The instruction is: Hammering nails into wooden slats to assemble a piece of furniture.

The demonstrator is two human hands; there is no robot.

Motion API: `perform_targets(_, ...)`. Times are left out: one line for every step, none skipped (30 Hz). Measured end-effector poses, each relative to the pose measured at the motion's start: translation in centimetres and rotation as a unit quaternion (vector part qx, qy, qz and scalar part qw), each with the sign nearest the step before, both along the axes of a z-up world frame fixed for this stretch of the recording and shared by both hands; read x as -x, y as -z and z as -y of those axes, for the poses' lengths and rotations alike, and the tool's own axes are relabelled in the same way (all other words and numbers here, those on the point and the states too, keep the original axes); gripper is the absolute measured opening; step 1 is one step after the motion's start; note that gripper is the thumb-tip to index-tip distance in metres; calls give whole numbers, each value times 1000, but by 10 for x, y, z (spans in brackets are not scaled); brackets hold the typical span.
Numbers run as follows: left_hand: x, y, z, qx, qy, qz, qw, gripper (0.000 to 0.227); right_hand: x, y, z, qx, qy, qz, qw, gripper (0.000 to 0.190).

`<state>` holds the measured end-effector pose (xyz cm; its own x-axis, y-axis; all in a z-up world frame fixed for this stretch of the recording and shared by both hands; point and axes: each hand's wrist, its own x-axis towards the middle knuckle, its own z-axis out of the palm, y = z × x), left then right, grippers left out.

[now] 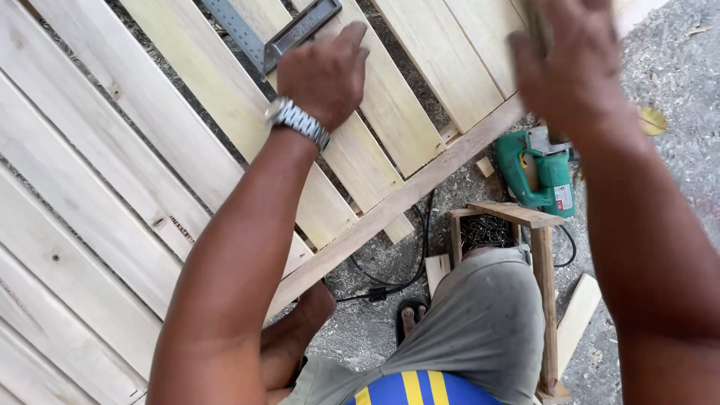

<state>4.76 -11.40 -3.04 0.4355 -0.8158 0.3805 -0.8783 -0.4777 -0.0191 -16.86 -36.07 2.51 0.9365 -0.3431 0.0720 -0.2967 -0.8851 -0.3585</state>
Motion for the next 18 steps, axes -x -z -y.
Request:
perform_targets(8, -3, -11, 12, -9, -7, 1000, 26, -3, -5, -20, -123, -50, 101, 986, 29)
perform_targets(13, -2, -17, 8, -9, -12, 1000, 26, -12, -13, -45, -127, -49, 96, 986, 29)
perform_targets(18, -3, -22, 16, -7, -12, 1000, 27, -20, -22, -70, -230, -38, 6, 972, 44)
perform_targets(16, -6, -23, 30, -3, -3, 1000, 28, -34, -33, -91, -326, -30, -76, 942, 60)
perform_targets(15, -2, -21, 31, -1, -1, 1000, 28, -40, -22, -93, -325, -29, -73, 943, 60)
perform_targets(15, 2, -21, 28, -14, 2, 1000, 28, -48, -10, -96, -320, -34, -73, 944, 61)
perform_targets(15, 4, -22, 25, -27, 5, 999, 29, -55, 0, -100, -315, -38, -73, 946, 64)
perform_targets(15, 6, -20, 22, -31, 11, 999, 29, -63, 2, -100, -316, -44, -68, 945, 64)
perform_targets(15, 7, -19, 31, -32, -2, 999, 32, -70, 2, -100, -310, -18, -101, 945, 64)
perform_targets(12, 7, -18, 40, -32, -13, 999, 36, -80, 2, -101, -304, 8, -130, 944, 64)
perform_targets(12, 2, -19, 39, -34, -3, 999, 36, -83, 0, -103, -305, 2, -122, 944, 64)
perform_targets(14, -2, -19, 47, -32, -18, 998, 35, -83, -3, -105, -304, 13, -137, 943, 65)
perform_targets(17, -6, -20, 56, -30, -34, 997, 34, -84, -5, -106, -303, 25, -152, 941, 67)
perform_targets(16, -6, -21, 54, -32, -32, 997, 34, -83, -4, -106, -304, 22, -152, 940, 67)
perform_targets(16, -6, -22, 67, -23, -37, 997, 33, -82, -2, -107, -295, 13, -138, 945, 66)
perform_targets(18, -6, -21, 80, -11, -45, 996, 33, -79, -1, -106, -287, 8, -127, 949, 66)
perform_targets(19, -7, -21, 80, -11, -47, 996, 33, -77, 1, -106, -288, 9, -130, 949, 66)
perform_targets(18, -8, -21, 81, -9, -47, 996, 31, -76, 3, -105, -287, 1, -113, 951, 65)
